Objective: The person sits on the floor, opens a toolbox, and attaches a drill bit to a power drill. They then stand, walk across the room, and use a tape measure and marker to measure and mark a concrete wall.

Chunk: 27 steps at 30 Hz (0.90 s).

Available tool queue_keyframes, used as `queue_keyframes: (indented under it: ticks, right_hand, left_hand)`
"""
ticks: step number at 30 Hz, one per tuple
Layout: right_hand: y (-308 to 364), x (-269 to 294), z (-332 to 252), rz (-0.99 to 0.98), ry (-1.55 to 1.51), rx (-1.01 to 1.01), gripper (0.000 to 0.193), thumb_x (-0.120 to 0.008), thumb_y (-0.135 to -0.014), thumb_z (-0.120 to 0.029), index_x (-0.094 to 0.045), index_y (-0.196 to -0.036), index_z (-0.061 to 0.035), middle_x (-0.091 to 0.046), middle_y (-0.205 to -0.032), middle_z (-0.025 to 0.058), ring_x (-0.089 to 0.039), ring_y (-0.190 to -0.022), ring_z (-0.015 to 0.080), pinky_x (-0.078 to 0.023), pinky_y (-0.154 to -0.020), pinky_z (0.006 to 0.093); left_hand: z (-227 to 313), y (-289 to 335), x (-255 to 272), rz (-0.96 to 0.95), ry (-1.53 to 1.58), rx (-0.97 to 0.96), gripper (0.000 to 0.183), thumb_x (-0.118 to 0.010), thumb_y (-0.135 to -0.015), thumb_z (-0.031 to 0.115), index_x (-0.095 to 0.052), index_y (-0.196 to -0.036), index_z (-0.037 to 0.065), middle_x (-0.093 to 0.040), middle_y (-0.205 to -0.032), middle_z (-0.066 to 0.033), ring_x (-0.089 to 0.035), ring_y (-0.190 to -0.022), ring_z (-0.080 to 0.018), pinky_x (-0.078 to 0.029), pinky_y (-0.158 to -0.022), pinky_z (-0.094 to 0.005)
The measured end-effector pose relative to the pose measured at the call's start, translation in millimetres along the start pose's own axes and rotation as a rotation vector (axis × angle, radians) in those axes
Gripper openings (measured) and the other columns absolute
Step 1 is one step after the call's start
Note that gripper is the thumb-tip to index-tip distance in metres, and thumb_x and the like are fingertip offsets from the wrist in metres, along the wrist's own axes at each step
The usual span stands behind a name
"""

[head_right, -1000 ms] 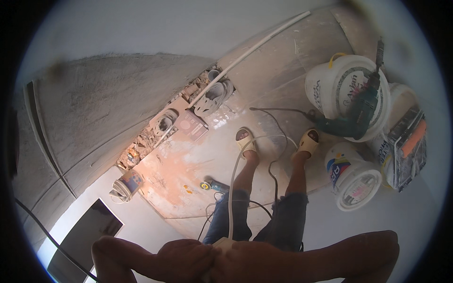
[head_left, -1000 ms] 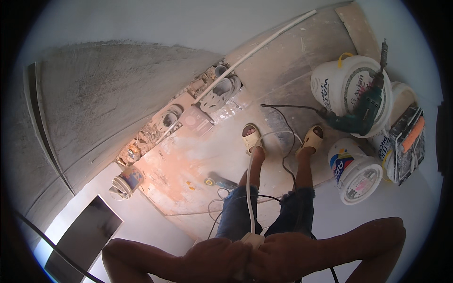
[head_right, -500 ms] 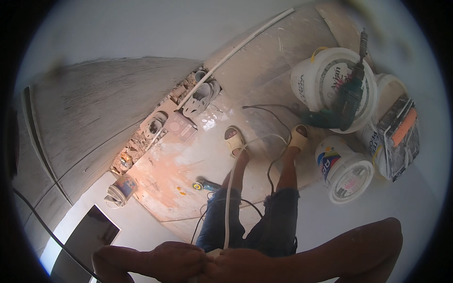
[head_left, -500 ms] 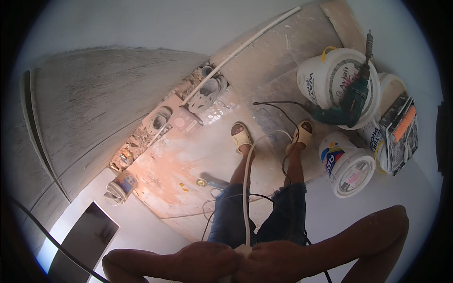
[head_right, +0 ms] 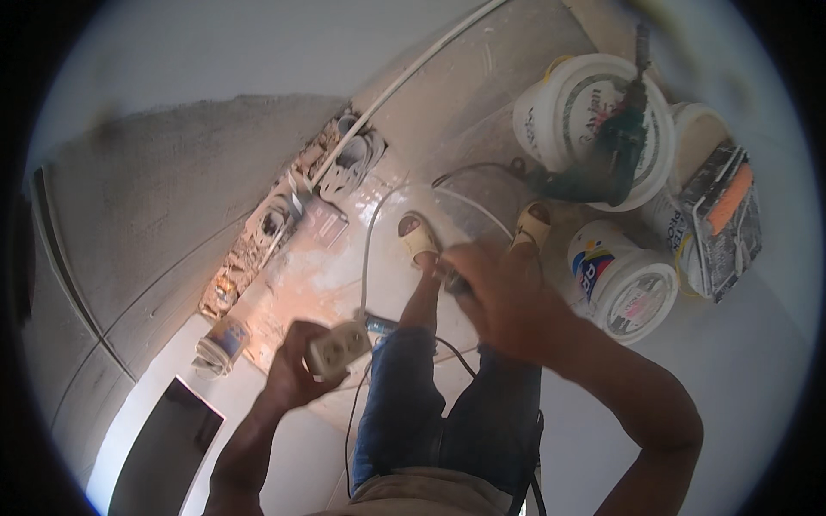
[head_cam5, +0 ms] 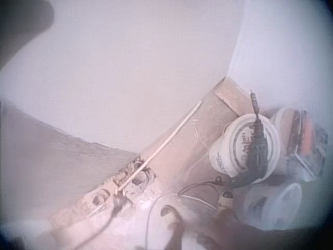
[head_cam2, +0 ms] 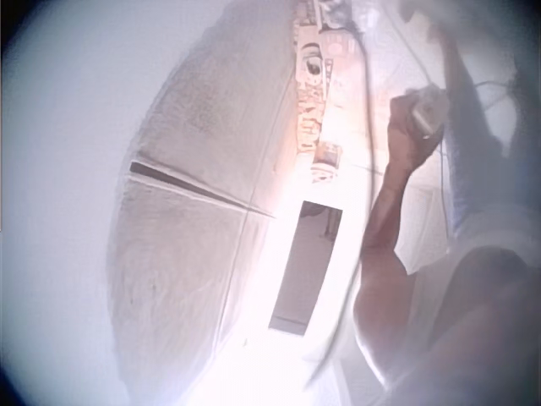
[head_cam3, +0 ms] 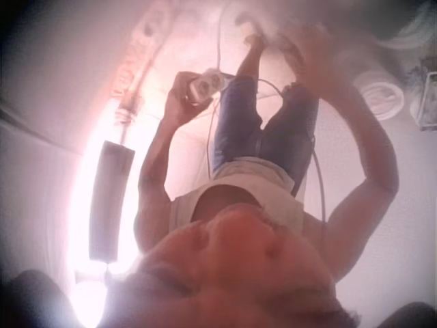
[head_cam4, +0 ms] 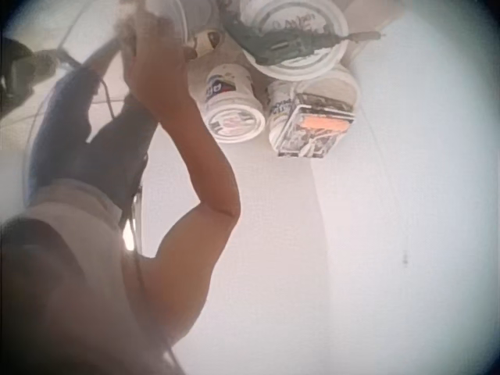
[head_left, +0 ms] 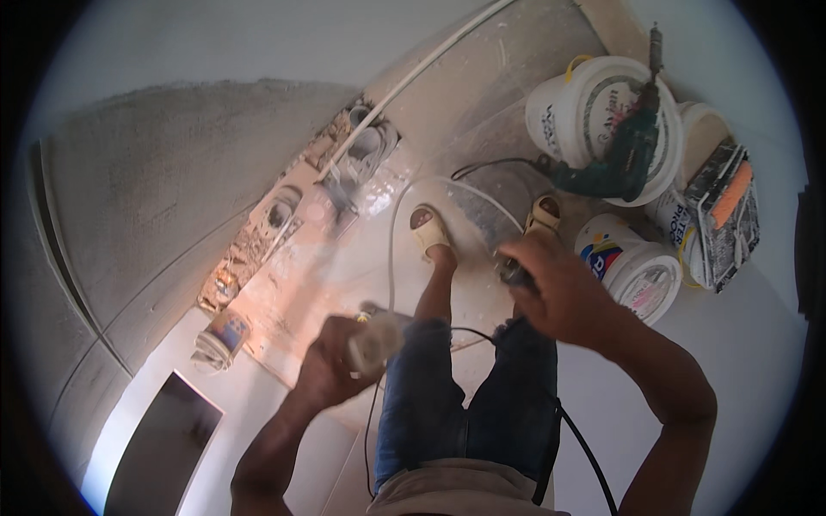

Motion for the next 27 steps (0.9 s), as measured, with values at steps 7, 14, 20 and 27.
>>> queue_keyframes:
  ticks: [7,14,20,27]
  right_hand:
    - [-1,-53,-11,0.123,-0.130,-0.051,0.050,-0.072,-0.092,-0.013,-0.055,-0.138,-0.0042,-0.064,-0.109,0.0170,-0.065,-0.097,0.0361,-0.048,-0.089,0.0468]
    - [-17,-73,-41,0.153,-0.098,0.158,0.037,-0.070,-0.093,-0.018,-0.062,-0.126,-0.0059,-0.062,-0.100,0.0075,-0.068,-0.084,0.0240,-0.051,-0.087,0.0455]
    - [-27,-81,-55,0.358,-0.120,0.247,0.037,-0.078,-0.086,-0.012,-0.068,-0.121,-0.0035,-0.063,-0.097,0.0078,-0.070,-0.076,0.0245,-0.059,-0.062,0.0352]
    - [-27,-87,-56,0.377,-0.051,0.207,0.037,-0.076,-0.086,-0.013,-0.066,-0.120,-0.0013,-0.061,-0.096,0.0093,-0.069,-0.078,0.0231,-0.058,-0.060,0.0345]
  left_hand:
    - [-14,-49,6,0.192,0.223,0.032,0.074,-0.093,-0.064,0.005,-0.056,-0.128,0.007,-0.061,-0.120,-0.0115,-0.063,-0.111,-0.0275,-0.051,-0.096,-0.0364]
    - [-21,-57,4,0.148,0.969,0.121,0.087,-0.092,-0.067,0.026,-0.049,-0.138,0.002,-0.062,-0.120,-0.0083,-0.062,-0.113,-0.0223,-0.048,-0.100,-0.0348]
    - [-18,-76,-1,0.041,1.238,0.143,0.106,-0.078,-0.077,0.056,-0.034,-0.154,-0.002,-0.061,-0.121,-0.0097,-0.061,-0.111,-0.0211,-0.048,-0.096,-0.0327]
    - [-10,-91,-18,-0.061,1.279,0.166,0.104,-0.070,-0.084,0.063,-0.032,-0.156,-0.001,-0.060,-0.124,-0.0095,-0.059,-0.114,-0.0210,-0.047,-0.098,-0.0329]
Point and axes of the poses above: each hand's wrist, its own y-axis away from the middle knuckle, its own x-axis out of the back of the hand, z = x × y, the point moved 2 cm from there along -y, towards the middle knuckle
